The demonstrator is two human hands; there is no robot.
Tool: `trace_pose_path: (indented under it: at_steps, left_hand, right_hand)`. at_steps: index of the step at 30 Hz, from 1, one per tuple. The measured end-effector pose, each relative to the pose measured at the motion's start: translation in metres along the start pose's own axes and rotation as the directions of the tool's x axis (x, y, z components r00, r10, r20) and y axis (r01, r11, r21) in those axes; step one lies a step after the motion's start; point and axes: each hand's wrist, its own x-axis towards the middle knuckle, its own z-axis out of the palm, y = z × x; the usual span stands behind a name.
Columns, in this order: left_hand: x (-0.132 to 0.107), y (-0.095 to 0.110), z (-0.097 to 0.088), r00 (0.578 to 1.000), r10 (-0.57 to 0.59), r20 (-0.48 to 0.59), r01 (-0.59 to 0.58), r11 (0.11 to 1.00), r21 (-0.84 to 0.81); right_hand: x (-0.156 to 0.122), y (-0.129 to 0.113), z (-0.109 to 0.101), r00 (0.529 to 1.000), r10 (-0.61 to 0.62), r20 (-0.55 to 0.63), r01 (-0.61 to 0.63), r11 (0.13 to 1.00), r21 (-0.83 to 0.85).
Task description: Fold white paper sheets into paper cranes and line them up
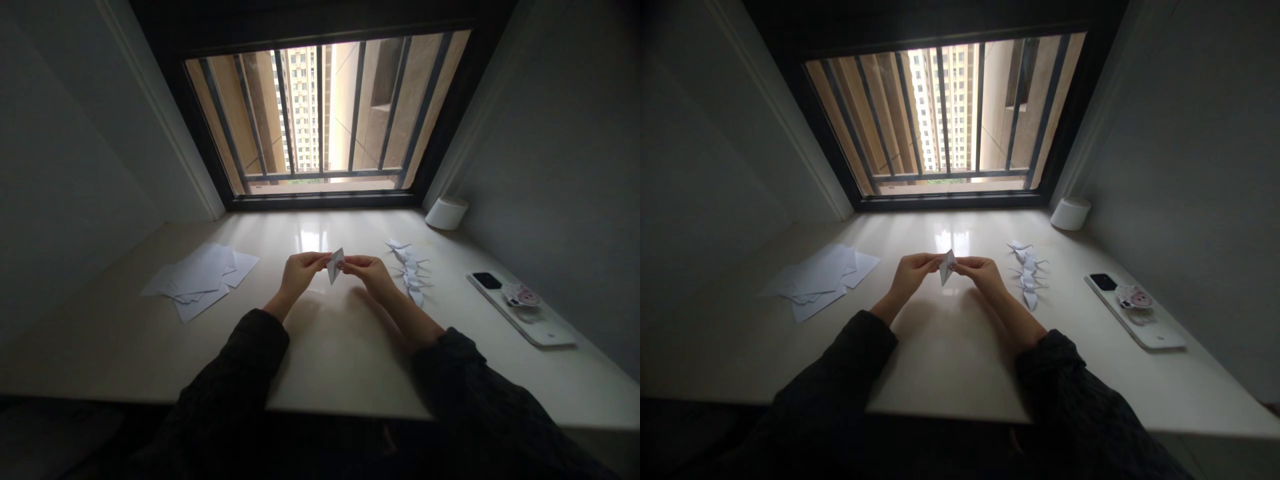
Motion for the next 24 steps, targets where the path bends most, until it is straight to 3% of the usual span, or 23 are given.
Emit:
trace_pose_path:
  at_steps: [6, 12, 18, 24]
  left_hand:
    - [-0.001, -0.003, 0.005, 0.994, -0.052, -0.100, 0.042, 0.994, -0.101]
    - [-0.004, -0.003, 0.011, 0.990, -0.067, -0.125, 0.050, 0.990, -0.133]
    - [-0.007, -0.004, 0.013, 0.998, 0.040, -0.048, -0.042, 0.998, -0.047]
    - [-0.005, -0.008, 0.013, 0.996, -0.069, 0.050, 0.073, 0.994, -0.083]
  right_hand:
    - [0.000, 0.003, 0.004, 0.999, 0.027, -0.019, -0.023, 0.984, 0.176]
    - [-0.001, 0.004, 0.006, 0.996, 0.081, -0.040, -0.071, 0.973, 0.218]
    - [-0.001, 0.004, 0.004, 0.991, 0.099, -0.091, -0.082, 0.981, 0.178]
    - [-0.001, 0.005, 0.001, 0.988, 0.083, -0.133, -0.066, 0.989, 0.129]
